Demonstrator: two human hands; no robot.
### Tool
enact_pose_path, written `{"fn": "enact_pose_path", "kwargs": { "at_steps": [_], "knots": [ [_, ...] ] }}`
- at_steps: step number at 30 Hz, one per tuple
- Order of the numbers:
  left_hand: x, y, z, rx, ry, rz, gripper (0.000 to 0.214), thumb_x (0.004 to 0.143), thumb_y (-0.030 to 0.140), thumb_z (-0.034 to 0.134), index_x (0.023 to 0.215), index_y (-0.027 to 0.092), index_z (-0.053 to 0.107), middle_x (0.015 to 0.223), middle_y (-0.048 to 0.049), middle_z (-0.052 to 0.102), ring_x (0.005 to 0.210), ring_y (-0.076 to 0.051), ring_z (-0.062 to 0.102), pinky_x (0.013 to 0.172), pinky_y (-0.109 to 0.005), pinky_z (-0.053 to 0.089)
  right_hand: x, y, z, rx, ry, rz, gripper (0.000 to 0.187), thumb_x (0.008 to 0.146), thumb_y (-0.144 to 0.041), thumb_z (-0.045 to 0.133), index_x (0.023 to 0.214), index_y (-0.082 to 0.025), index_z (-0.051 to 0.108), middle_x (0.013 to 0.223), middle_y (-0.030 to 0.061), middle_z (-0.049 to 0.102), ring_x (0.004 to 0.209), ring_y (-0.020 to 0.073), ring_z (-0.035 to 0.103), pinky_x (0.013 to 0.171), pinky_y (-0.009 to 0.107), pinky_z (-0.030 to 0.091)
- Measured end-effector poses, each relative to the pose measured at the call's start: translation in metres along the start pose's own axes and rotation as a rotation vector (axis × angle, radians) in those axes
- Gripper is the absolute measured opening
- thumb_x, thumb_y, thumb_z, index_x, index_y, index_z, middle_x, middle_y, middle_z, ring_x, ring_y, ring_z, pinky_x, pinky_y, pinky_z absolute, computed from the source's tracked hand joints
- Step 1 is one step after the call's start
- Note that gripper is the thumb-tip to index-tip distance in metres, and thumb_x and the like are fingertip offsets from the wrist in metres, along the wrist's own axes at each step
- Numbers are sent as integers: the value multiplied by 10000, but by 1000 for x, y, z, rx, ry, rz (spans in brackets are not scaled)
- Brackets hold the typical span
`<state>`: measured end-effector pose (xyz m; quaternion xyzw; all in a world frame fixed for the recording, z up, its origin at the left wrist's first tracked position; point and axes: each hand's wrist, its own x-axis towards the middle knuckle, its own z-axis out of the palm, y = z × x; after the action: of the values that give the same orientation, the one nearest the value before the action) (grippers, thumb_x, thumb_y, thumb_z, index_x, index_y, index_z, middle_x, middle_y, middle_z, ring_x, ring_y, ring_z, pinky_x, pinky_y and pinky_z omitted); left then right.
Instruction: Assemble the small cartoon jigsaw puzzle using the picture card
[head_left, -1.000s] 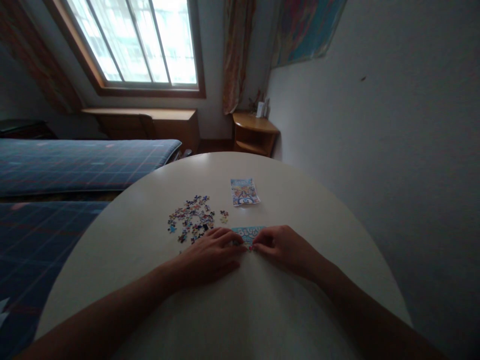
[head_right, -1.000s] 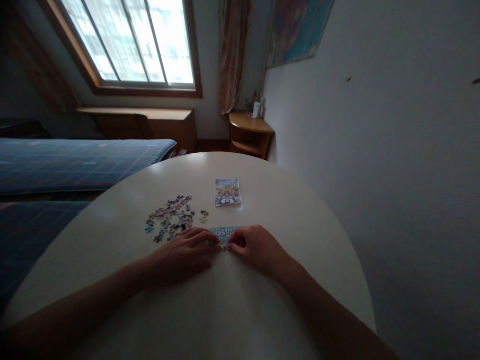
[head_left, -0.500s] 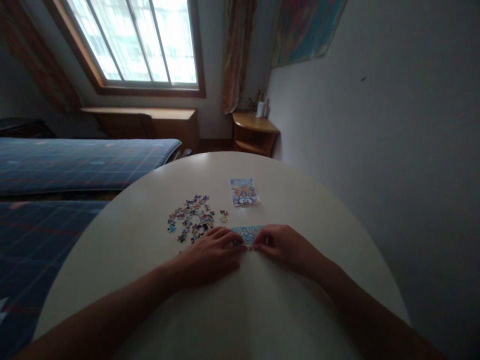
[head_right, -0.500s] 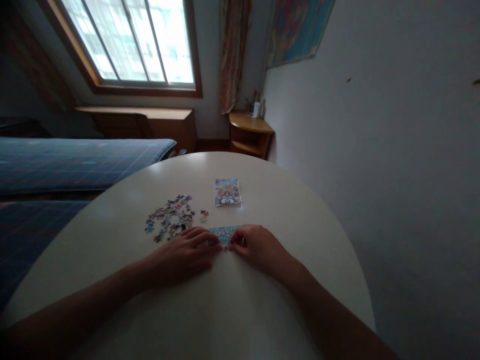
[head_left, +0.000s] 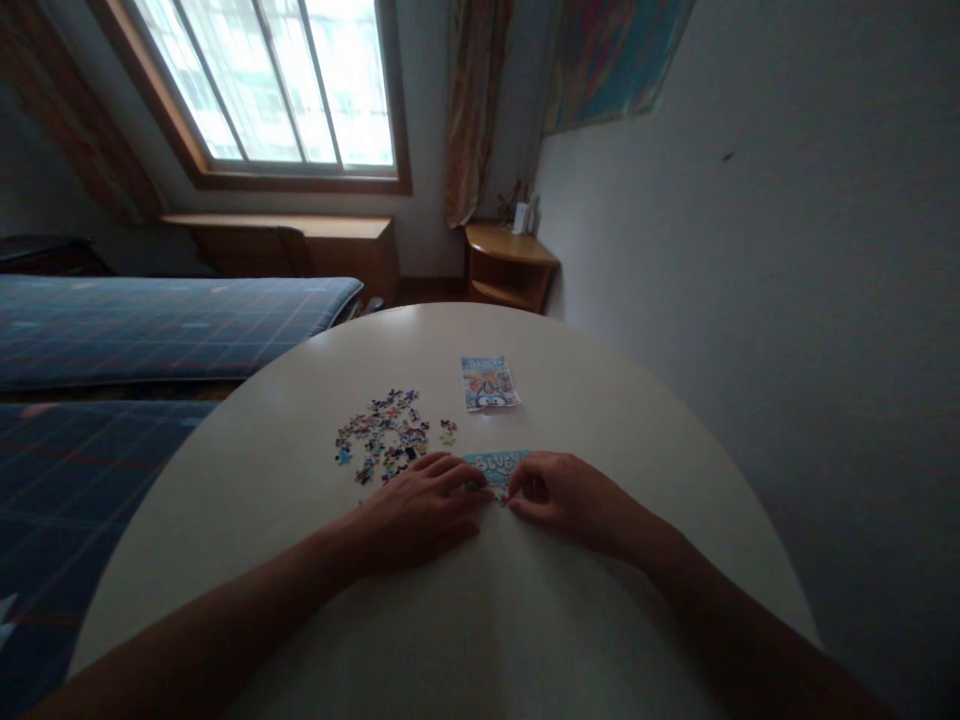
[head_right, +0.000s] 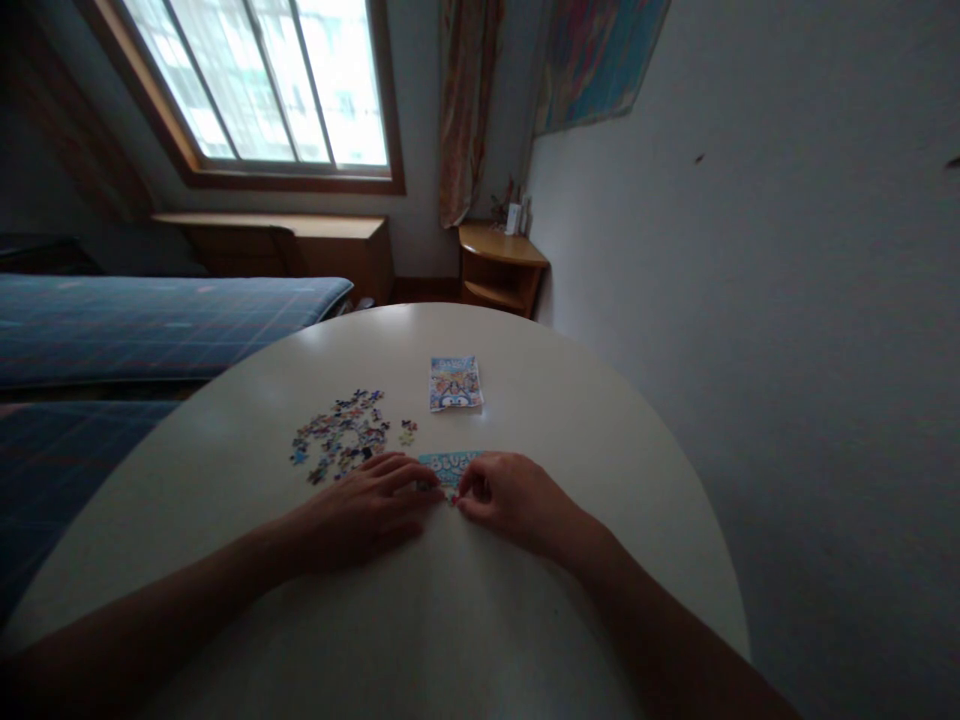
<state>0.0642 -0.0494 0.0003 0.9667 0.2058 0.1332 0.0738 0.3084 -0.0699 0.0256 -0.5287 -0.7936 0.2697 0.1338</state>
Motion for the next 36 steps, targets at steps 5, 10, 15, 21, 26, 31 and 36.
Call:
{"fn": "enact_pose_path", "kwargs": {
  "at_steps": [5,10,15,21,26,31,36],
  "knots": [
    [0,-1,-1,38,3,-2,331,976,279,526,1303,235,546,1277,-78,600,1143,-250,562,1052,-444,388,0,2,1,1,4,-26,93,796,-242,659,831,-202,736,728,9,661,633,128,567,601,234,383],
    [0,-1,-1,33,4,-17,343,969,279,534,1307,221,531,1299,-82,595,1170,-250,561,1067,-444,379,1,3,3,6,32,-58,61,788,-217,669,822,-195,714,758,11,670,655,127,570,616,228,384],
    [-2,-4,3,18,31,-11,328,968,270,523,1289,206,539,1299,-86,606,1175,-240,576,1074,-437,384,2,1,5,10,31,-56,37,774,-180,673,794,-188,703,715,-3,663,624,117,558,606,222,373],
    [-4,-12,3,-4,50,39,285,980,212,487,1257,196,554,1312,-84,615,1151,-213,602,1050,-408,424,2,1,5,33,34,-66,114,784,-163,652,880,-191,708,725,-9,664,623,112,568,604,216,382],
    [-5,-15,1,-21,82,36,256,976,180,489,1216,195,576,1251,-84,633,1136,-210,596,1035,-400,448,1,2,5,8,42,-71,119,786,-194,675,882,-209,743,726,-6,641,643,120,569,618,224,388],
    [-5,-15,2,-16,83,29,249,970,180,499,1202,204,586,1209,-75,644,1101,-212,605,1009,-396,461,3,0,5,-13,54,-79,148,787,-151,654,864,-224,759,755,-3,630,657,117,563,637,223,394],
    [-5,-15,2,-18,83,32,257,987,196,480,1222,211,585,1222,-70,646,1111,-206,606,1002,-386,464,3,-1,5,-31,67,-65,118,793,-192,675,869,-223,759,761,3,632,660,123,563,623,223,390]
  ]
}}
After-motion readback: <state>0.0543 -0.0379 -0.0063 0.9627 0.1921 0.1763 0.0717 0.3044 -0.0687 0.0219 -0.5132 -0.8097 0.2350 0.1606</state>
